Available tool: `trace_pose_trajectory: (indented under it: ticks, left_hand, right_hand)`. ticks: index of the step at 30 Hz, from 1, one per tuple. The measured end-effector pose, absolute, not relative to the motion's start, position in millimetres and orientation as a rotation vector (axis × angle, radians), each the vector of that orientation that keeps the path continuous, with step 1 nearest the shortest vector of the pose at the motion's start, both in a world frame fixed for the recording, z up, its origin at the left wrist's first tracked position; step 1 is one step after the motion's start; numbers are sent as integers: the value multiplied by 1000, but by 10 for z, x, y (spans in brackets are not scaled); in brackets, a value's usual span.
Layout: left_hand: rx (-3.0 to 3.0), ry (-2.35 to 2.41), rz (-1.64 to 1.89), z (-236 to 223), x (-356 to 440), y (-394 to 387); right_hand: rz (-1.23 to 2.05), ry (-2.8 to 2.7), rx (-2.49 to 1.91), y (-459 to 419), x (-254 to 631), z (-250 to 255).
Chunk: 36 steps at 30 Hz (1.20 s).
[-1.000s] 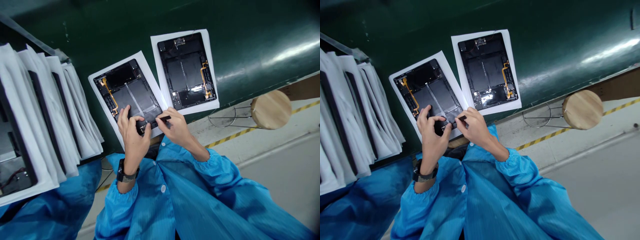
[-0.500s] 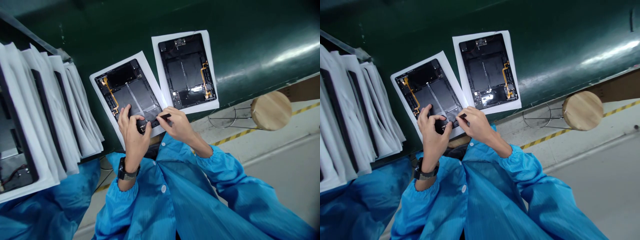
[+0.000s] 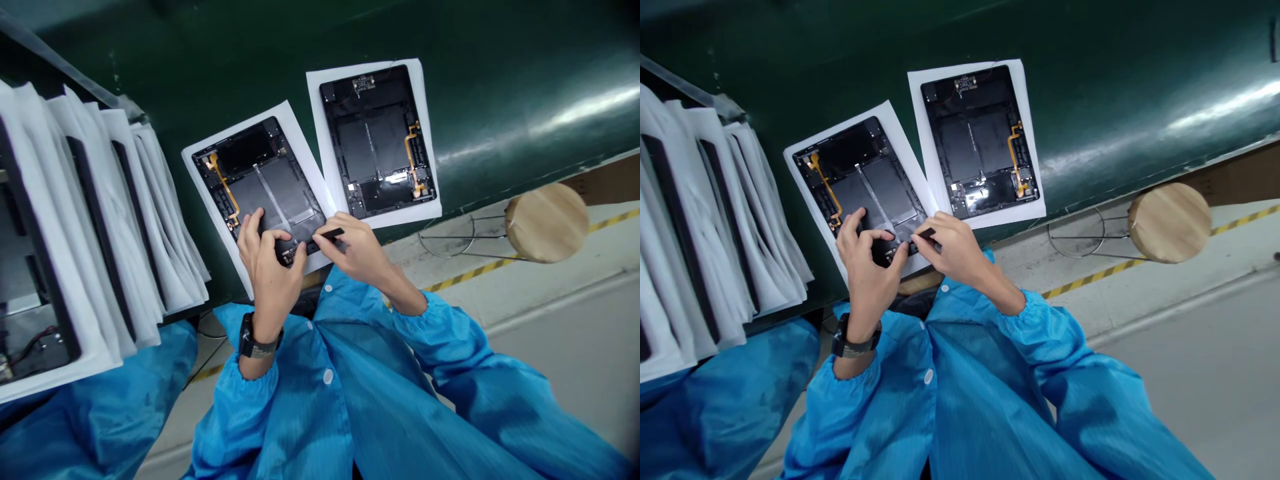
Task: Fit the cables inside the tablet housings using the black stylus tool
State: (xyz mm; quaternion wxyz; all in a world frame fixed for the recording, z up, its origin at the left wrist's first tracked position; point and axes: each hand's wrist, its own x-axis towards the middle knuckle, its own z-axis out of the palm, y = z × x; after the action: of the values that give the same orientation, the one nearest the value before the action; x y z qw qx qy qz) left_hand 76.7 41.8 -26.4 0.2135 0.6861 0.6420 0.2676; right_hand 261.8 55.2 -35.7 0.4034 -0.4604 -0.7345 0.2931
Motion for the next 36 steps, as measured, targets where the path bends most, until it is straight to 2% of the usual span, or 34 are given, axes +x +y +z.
trace_pose_trajectory:
  ticks: [13, 36]
  left_hand:
    - [1911, 1783, 739, -270, 766, 417]
    - [1884, 1842, 684, -194, 787, 444]
  right_hand:
    - [703, -1919, -1136, 592, 2662, -407]
    - [916, -1954, -1220, 719, 2704, -286]
